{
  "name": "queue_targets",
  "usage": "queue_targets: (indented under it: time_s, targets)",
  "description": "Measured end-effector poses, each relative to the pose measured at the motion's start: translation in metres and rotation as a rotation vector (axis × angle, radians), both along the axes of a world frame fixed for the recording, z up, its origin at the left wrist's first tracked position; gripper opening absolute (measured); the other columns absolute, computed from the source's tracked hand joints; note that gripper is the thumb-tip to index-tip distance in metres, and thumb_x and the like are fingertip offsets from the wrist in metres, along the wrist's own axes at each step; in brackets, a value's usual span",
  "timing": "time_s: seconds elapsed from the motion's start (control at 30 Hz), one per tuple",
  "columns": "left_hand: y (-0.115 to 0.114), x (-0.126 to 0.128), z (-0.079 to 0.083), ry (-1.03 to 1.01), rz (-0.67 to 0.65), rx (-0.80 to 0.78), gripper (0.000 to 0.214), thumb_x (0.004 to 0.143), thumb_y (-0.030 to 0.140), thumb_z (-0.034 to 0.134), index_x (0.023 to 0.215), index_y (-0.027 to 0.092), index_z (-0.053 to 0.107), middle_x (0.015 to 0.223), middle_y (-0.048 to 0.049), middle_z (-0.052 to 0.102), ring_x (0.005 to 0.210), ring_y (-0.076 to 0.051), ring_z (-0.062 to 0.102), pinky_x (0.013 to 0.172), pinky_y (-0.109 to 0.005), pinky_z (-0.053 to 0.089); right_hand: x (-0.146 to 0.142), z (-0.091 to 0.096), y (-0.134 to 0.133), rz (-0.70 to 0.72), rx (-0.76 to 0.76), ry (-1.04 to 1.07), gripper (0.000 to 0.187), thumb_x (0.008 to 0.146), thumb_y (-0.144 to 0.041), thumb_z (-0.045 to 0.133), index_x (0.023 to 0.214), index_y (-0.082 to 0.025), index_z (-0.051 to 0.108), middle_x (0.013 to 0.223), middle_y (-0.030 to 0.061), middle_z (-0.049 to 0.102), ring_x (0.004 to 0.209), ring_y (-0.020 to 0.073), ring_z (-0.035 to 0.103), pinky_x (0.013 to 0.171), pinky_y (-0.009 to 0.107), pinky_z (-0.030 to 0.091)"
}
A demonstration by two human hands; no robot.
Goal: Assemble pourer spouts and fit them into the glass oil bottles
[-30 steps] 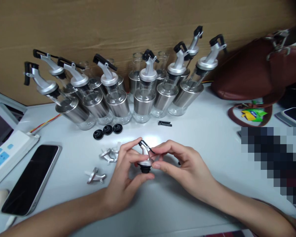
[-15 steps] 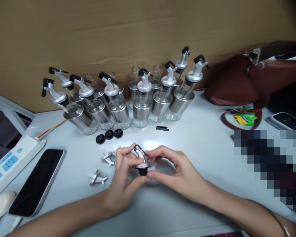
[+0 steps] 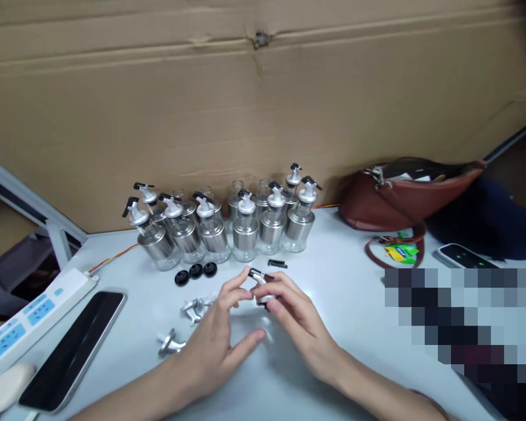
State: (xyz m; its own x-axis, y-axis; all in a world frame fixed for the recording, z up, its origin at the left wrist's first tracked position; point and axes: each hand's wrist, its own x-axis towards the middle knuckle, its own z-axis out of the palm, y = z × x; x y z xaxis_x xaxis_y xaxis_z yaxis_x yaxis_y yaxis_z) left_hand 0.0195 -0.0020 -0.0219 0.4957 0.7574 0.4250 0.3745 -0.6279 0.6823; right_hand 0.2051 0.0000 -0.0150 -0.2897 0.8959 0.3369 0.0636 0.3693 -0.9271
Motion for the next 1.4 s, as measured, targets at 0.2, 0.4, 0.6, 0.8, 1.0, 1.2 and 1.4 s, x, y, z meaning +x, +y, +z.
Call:
queue_targets:
  time_s: [0.2,0.4,0.6,0.8,1.0,1.2,1.4]
  targets:
    - [0.023,-0.009,0.023,0.02,0.18,-0.094,0.031,0.094,0.023,0.05,0.122,0.028,0.038,0.136,-0.0119,0.049,0.126,-0.026,0.048,0.097,-0.044,0.045,0.004,0.002,0.011,-0.194,0.002,0.106,0.015,0.096,-0.035,0.049,0.101,-0.027,0.06,0.094,0.0028,0.055,0.08,0.0164,0.056,0.071,0.029,0.049]
    - [0.007,0.003,0.013,0.126,0.038,-0.172,0.034,0.092,0.019,0.049,0.125,0.023,0.042,0.141,-0.0154,0.045,0.13,-0.028,0.048,0.106,-0.049,0.041,0.027,0.02,0.036,-0.512,0.215,0.081,0.006,0.091,-0.026,0.051,0.091,-0.024,0.057,0.091,0.0034,0.056,0.083,0.0193,0.056,0.077,0.035,0.046]
    - [-0.019,0.016,-0.007,0.296,-0.264,-0.164,0.038,0.086,0.013,0.054,0.122,0.019,0.046,0.137,-0.0189,0.049,0.129,-0.031,0.048,0.103,-0.05,0.044,0.034,0.097,0.081,-0.6,0.519,-0.259,0.01,0.084,-0.017,0.054,0.093,-0.022,0.055,0.096,0.0054,0.058,0.094,0.0217,0.058,0.087,0.036,0.046]
    - [-0.016,0.015,-0.006,0.328,-0.27,-0.183,0.037,0.086,0.011,0.05,0.122,0.017,0.046,0.135,-0.0193,0.049,0.132,-0.031,0.044,0.106,-0.049,0.043,0.006,0.154,0.161,-0.445,0.354,-1.097,0.008,0.083,-0.011,0.058,0.087,-0.013,0.065,0.097,0.0133,0.064,0.097,0.0253,0.061,0.087,0.036,0.047]
    - [-0.013,0.016,-0.012,0.343,-0.305,-0.148,0.04,0.082,0.008,0.051,0.122,0.015,0.044,0.137,-0.0212,0.046,0.133,-0.032,0.042,0.106,-0.05,0.042,-0.01,0.158,0.205,-0.236,0.083,-1.387,0.017,0.081,-0.028,0.073,0.086,-0.012,0.067,0.086,0.0056,0.069,0.078,0.0189,0.066,0.072,0.035,0.055]
    - [-0.01,0.016,-0.022,0.325,-0.306,-0.104,0.046,0.076,0.007,0.054,0.12,0.015,0.044,0.135,-0.0218,0.046,0.128,-0.033,0.047,0.103,-0.049,0.046,-0.015,0.162,0.209,-0.176,-0.011,-1.512,0.019,0.092,-0.03,0.061,0.101,-0.013,0.064,0.099,0.0051,0.067,0.085,0.0169,0.066,0.075,0.035,0.056]
    - [-0.01,0.014,-0.025,0.233,-0.265,-0.079,0.045,0.079,0.006,0.051,0.121,0.02,0.043,0.138,-0.0178,0.045,0.132,-0.031,0.043,0.105,-0.048,0.044,-0.01,0.162,0.208,-0.154,0.042,-1.473,0.019,0.093,-0.029,0.061,0.104,-0.013,0.064,0.102,0.0054,0.067,0.086,0.0172,0.066,0.076,0.036,0.057]
